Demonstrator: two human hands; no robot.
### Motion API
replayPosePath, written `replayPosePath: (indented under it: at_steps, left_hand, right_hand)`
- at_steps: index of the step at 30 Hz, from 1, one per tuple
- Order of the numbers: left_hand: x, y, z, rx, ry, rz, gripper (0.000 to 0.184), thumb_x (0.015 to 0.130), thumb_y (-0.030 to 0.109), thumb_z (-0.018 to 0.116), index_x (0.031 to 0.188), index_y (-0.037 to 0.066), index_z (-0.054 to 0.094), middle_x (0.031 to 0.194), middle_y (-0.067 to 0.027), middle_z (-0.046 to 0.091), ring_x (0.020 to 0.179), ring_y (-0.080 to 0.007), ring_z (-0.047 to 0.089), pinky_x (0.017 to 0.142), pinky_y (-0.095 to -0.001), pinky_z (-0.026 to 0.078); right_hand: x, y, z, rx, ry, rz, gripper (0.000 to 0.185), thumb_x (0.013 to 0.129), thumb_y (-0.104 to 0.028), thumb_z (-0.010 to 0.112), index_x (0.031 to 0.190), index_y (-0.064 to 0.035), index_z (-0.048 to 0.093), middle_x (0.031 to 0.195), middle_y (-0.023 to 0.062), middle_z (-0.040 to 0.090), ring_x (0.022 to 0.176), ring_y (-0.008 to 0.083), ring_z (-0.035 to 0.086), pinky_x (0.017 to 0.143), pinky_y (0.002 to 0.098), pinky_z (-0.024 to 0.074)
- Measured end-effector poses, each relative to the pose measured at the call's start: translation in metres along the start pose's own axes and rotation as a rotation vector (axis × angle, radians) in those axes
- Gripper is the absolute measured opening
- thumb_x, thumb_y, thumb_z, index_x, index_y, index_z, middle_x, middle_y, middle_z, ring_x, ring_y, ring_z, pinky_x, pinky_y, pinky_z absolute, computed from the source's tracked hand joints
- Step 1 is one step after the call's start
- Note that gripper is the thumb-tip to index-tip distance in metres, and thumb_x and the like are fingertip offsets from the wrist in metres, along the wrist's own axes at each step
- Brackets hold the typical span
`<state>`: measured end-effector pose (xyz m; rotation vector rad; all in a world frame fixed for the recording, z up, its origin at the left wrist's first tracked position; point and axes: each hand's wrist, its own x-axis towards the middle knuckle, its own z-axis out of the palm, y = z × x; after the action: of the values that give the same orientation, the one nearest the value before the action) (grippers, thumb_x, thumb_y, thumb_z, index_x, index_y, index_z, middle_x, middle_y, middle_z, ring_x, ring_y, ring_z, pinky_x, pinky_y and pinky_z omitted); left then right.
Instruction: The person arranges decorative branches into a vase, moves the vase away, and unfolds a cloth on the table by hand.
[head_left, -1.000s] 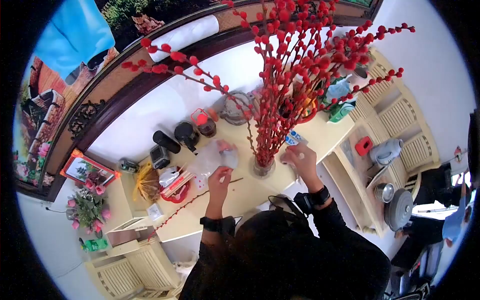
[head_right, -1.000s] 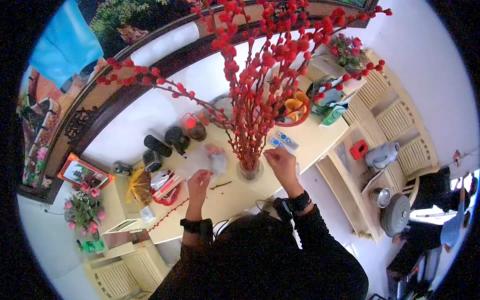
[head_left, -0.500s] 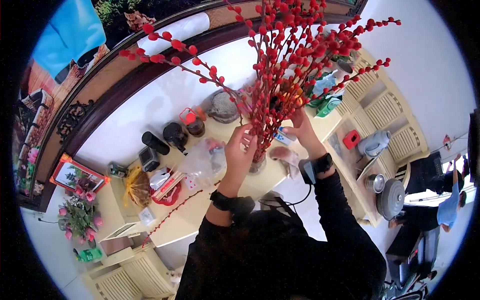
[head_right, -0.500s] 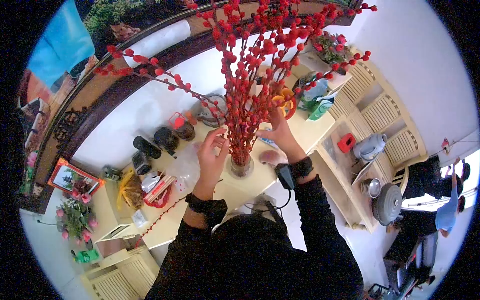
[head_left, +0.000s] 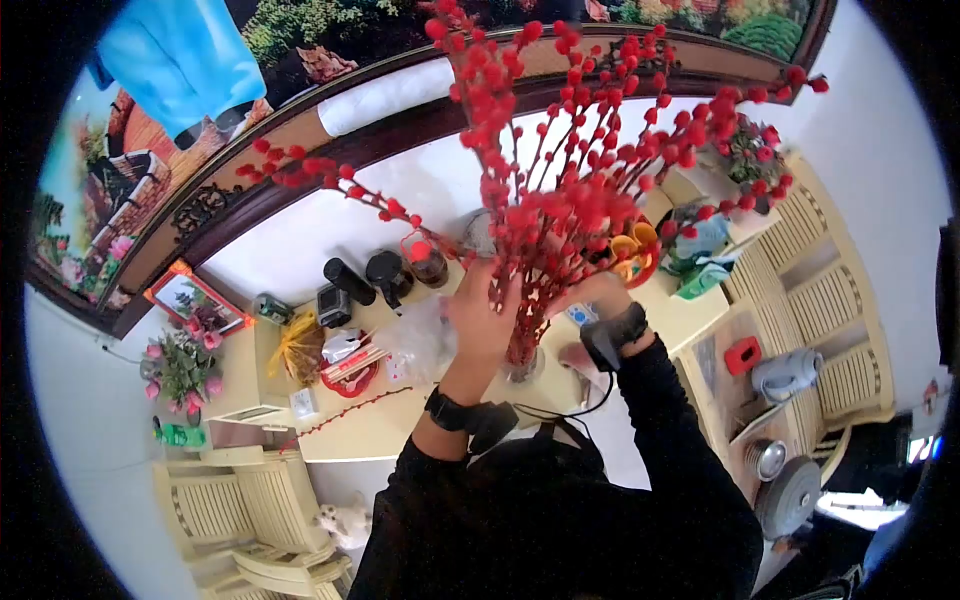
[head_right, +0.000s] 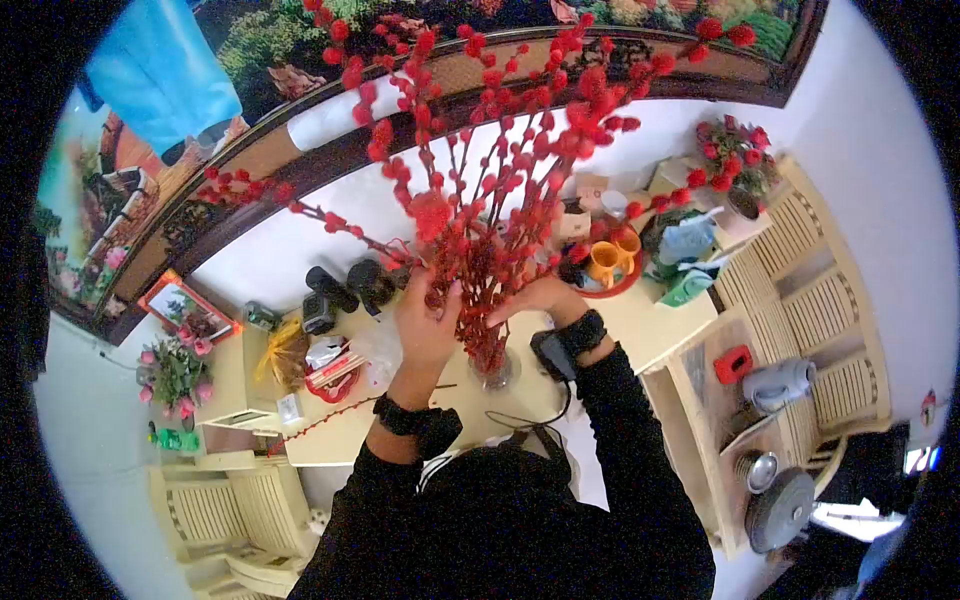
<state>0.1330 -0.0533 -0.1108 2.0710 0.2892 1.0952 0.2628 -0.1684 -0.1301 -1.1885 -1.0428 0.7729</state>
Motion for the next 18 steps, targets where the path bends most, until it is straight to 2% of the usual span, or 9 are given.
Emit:
replayPosePath:
  at_steps: [1,2,5,8,10,12,14,16,18]
  left_hand:
    - [-0.001,0.001,0.001,0.072,0.001,0.012,0.022,0.069,0.006,0.059,0.089,0.001,0.051,0.076,-0.0102,0.052,0.054,-0.0188,0.05,0.049,-0.0278,0.041]
    - [-0.002,0.004,0.005,0.069,0.034,-0.015,0.017,0.07,0.006,0.057,0.086,0.001,0.051,0.071,-0.0098,0.051,0.054,-0.0212,0.049,0.048,-0.0288,0.039]
    - [-0.001,0.014,0.004,0.199,0.117,0.093,0.02,0.071,0.006,0.056,0.09,0.001,0.052,0.073,-0.0103,0.053,0.057,-0.0228,0.051,0.05,-0.0281,0.04]
    - [-0.007,0.017,0.005,0.165,0.126,-0.049,0.015,0.075,0.001,0.052,0.09,-0.002,0.052,0.088,-0.0102,0.052,0.077,-0.017,0.051,0.069,-0.0237,0.04]
    - [-0.01,0.021,0.005,0.009,0.16,-0.219,0.013,0.076,0.0,0.05,0.089,-0.004,0.052,0.089,-0.0088,0.049,0.079,-0.0155,0.049,0.069,-0.0224,0.039]
    - [-0.011,0.027,0.005,-0.048,0.164,-0.321,0.01,0.078,0.0,0.048,0.087,-0.006,0.049,0.09,-0.0068,0.045,0.08,-0.0126,0.045,0.068,-0.0201,0.037]
    - [-0.009,0.033,0.005,-0.004,0.181,-0.256,0.009,0.079,0.001,0.047,0.086,-0.005,0.048,0.089,-0.006,0.046,0.078,-0.0111,0.045,0.067,-0.0201,0.037]
    - [-0.008,0.035,0.006,-0.001,0.198,-0.257,0.008,0.08,0.002,0.047,0.085,-0.004,0.048,0.087,-0.005,0.047,0.075,-0.0098,0.044,0.066,-0.0202,0.037]
    - [-0.009,0.033,0.007,-0.036,0.22,-0.323,0.007,0.08,0.003,0.047,0.085,-0.003,0.048,0.083,-0.0036,0.049,0.072,-0.0089,0.044,0.065,-0.0205,0.038]
  right_hand:
    - [0.003,-0.015,0.011,0.044,-0.023,-0.061,0.095,0.051,-0.009,0.078,0.127,-0.0038,0.021,0.121,0.0061,0.039,0.108,0.0151,0.037,0.09,0.0298,0.0326]
    - [0.006,-0.011,0.008,-0.106,-0.031,-0.098,0.09,0.053,-0.009,0.076,0.126,-0.0045,0.023,0.119,0.0065,0.04,0.107,0.0153,0.037,0.089,0.0299,0.0329]
    - [0.009,0.016,0.002,-0.238,0.013,-0.164,0.074,0.059,-0.008,0.071,0.121,-0.0049,0.03,0.112,0.0068,0.046,0.103,0.016,0.042,0.086,0.0299,0.0355]
    - [0.006,0.02,0.007,-0.197,0.082,-0.208,0.057,0.063,-0.008,0.066,0.113,-0.0038,0.038,0.104,0.0064,0.051,0.095,0.0166,0.048,0.082,0.0295,0.0387]
    - [0.006,0.018,0.012,-0.028,0.106,-0.211,0.042,0.065,-0.009,0.064,0.103,-0.0041,0.048,0.094,0.0046,0.054,0.085,0.0143,0.051,0.073,0.0282,0.0425]
    - [0.006,0.023,0.011,-0.038,0.045,-0.175,0.04,0.067,-0.009,0.063,0.104,-0.0042,0.048,0.095,0.004,0.053,0.086,0.0135,0.051,0.074,0.0274,0.042]
    - [0.005,0.037,0.011,0.062,0.042,-0.111,0.036,0.069,-0.008,0.06,0.103,-0.0043,0.048,0.095,0.0027,0.053,0.088,0.0119,0.05,0.075,0.026,0.0411]
    - [0.005,0.053,0.008,-0.275,0.031,-0.217,0.034,0.068,-0.008,0.062,0.099,-0.0021,0.048,0.097,0.006,0.053,0.085,0.0149,0.052,0.074,0.0283,0.0415]
    - [0.004,0.054,0.008,-0.288,0.053,-0.205,0.033,0.067,-0.008,0.063,0.096,-0.001,0.048,0.098,0.0078,0.053,0.083,0.0162,0.053,0.073,0.0295,0.042]
